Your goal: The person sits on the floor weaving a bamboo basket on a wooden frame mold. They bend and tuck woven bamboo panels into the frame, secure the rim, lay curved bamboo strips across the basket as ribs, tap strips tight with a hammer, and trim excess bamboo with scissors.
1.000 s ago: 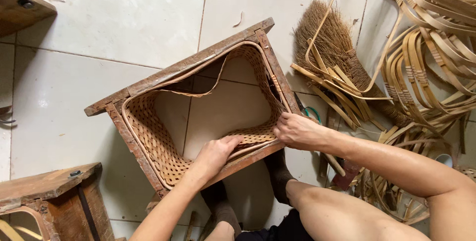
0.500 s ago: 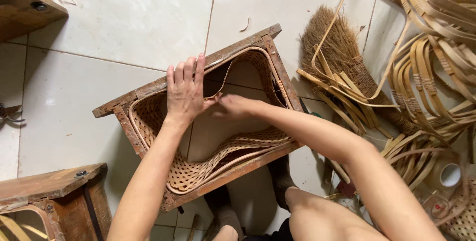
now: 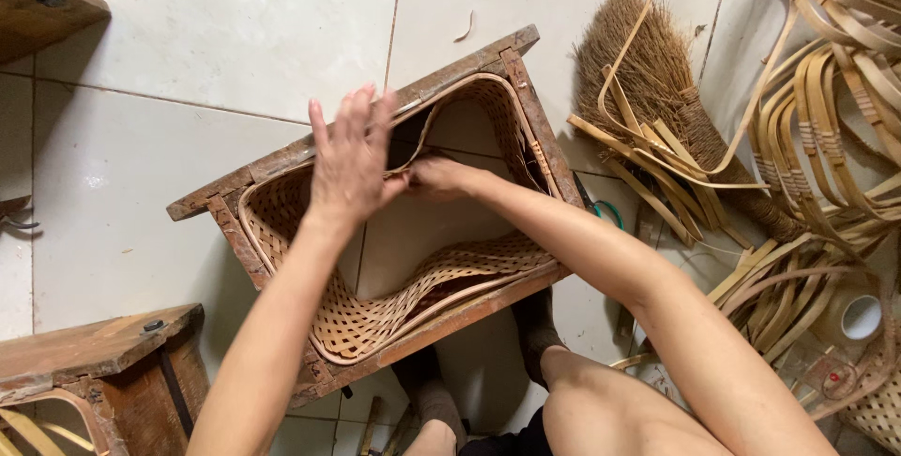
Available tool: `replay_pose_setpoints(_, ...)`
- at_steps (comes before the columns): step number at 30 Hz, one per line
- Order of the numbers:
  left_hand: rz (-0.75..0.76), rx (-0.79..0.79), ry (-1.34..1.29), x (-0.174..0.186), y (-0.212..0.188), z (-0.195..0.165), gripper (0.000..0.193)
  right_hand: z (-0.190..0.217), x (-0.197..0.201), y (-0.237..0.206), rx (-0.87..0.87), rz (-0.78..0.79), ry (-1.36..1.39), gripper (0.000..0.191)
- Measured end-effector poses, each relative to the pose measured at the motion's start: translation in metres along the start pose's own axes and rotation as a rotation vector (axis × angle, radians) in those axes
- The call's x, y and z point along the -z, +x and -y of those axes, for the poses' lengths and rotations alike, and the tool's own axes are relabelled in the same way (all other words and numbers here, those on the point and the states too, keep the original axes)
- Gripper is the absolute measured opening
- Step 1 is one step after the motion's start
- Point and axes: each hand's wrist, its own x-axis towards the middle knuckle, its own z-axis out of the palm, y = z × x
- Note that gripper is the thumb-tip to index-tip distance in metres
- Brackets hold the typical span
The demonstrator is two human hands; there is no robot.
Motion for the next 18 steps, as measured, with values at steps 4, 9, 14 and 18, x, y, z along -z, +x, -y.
replay_pose_setpoints(4, 0.036, -0.162, -0.620, 0.045, -0.057, -0.048, 0.076, 0.011, 0.017, -0.037, -0.066, 0.166, -0.380, 0.034)
replay_pose_setpoints(9, 0.603, 0.083, -1.026, 0.031, -0.111, -0.077, 0.040, 0.026, 0.049, -0.104, -0.033, 0.275, -0.639, 0.052)
replay_pose_setpoints(14, 0.390, 0.169, -0.942, 0.002, -0.131, -0.102, 0.044, 0.046, 0.043, -0.164, 0.162, 0.488, -1.067, 0.110)
replay_pose_setpoints(18, 0.356, 0.124, -0.778, -0.001, -0.144, -0.103, 0.048, 0.036, 0.021, -0.189, 0.104, 0.776, -1.370, 0.107)
